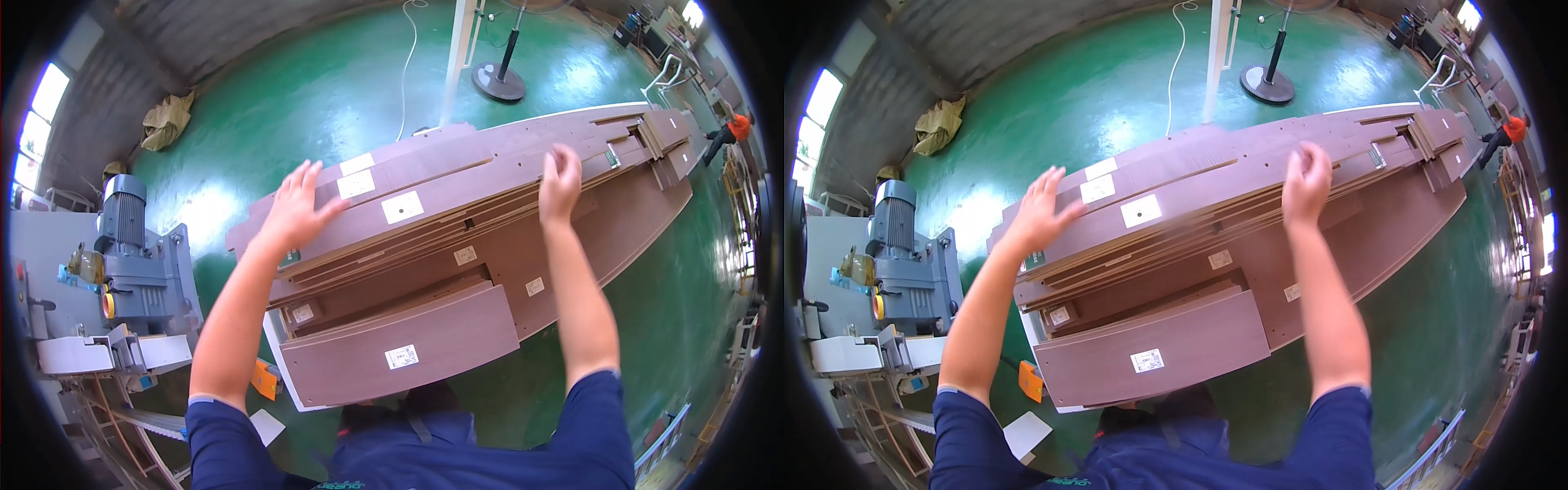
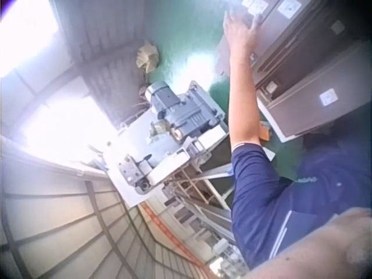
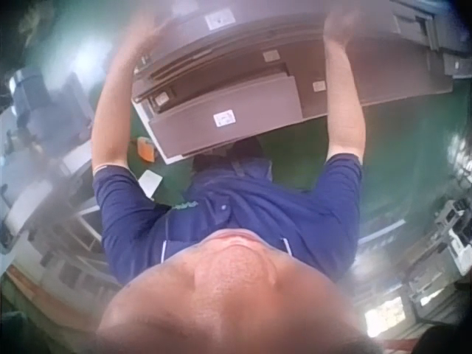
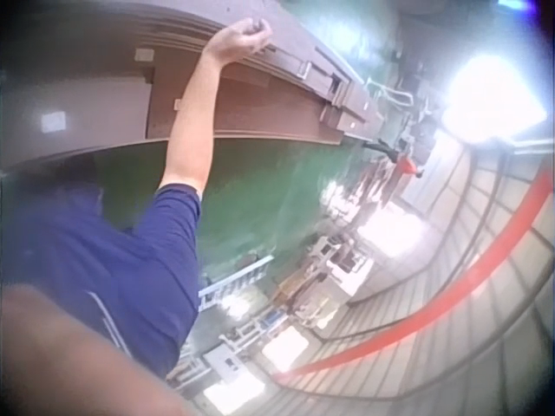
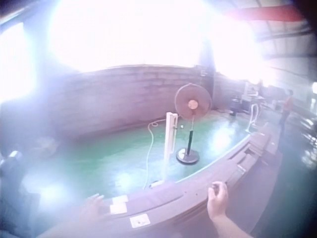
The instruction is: The person picks up several long wood panels and a small rectangular wood panel and places them onto a stack of similar panels on a work table.
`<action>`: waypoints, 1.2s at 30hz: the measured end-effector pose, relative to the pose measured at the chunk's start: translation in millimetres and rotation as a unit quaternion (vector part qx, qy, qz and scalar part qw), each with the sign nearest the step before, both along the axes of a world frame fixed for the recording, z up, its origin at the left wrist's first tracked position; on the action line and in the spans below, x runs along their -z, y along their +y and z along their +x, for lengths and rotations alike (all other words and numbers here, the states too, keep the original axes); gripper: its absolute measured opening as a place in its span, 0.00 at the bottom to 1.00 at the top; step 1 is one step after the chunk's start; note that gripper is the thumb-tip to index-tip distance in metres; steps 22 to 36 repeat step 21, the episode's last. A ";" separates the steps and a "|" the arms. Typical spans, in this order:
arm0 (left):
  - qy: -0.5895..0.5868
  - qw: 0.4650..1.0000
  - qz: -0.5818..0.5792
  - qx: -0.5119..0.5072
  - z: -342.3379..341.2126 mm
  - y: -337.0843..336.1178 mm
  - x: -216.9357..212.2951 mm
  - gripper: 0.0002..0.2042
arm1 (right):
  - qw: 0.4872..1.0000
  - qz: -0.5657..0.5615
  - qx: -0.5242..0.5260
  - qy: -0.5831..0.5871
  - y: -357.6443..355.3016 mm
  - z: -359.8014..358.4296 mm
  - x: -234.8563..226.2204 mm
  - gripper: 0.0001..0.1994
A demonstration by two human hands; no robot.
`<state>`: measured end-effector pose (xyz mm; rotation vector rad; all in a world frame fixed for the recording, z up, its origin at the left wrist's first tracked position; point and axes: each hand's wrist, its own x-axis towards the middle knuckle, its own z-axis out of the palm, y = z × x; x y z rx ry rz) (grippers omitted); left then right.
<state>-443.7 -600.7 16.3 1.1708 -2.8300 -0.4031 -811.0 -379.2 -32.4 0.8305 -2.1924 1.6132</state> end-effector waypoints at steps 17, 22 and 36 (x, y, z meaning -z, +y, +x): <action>-0.038 0.987 0.157 0.001 -123.3 -38.9 25.6 0.29 | 0.853 -0.239 0.110 -0.451 -118.6 223.7 43.8 0.35; -0.023 0.988 0.150 -0.028 -86.0 -49.0 23.2 0.28 | 0.818 -0.326 0.061 -0.470 -129.3 239.2 34.7 0.34; -0.023 0.988 0.150 -0.028 -86.0 -49.0 23.2 0.28 | 0.818 -0.326 0.061 -0.470 -129.3 239.2 34.7 0.34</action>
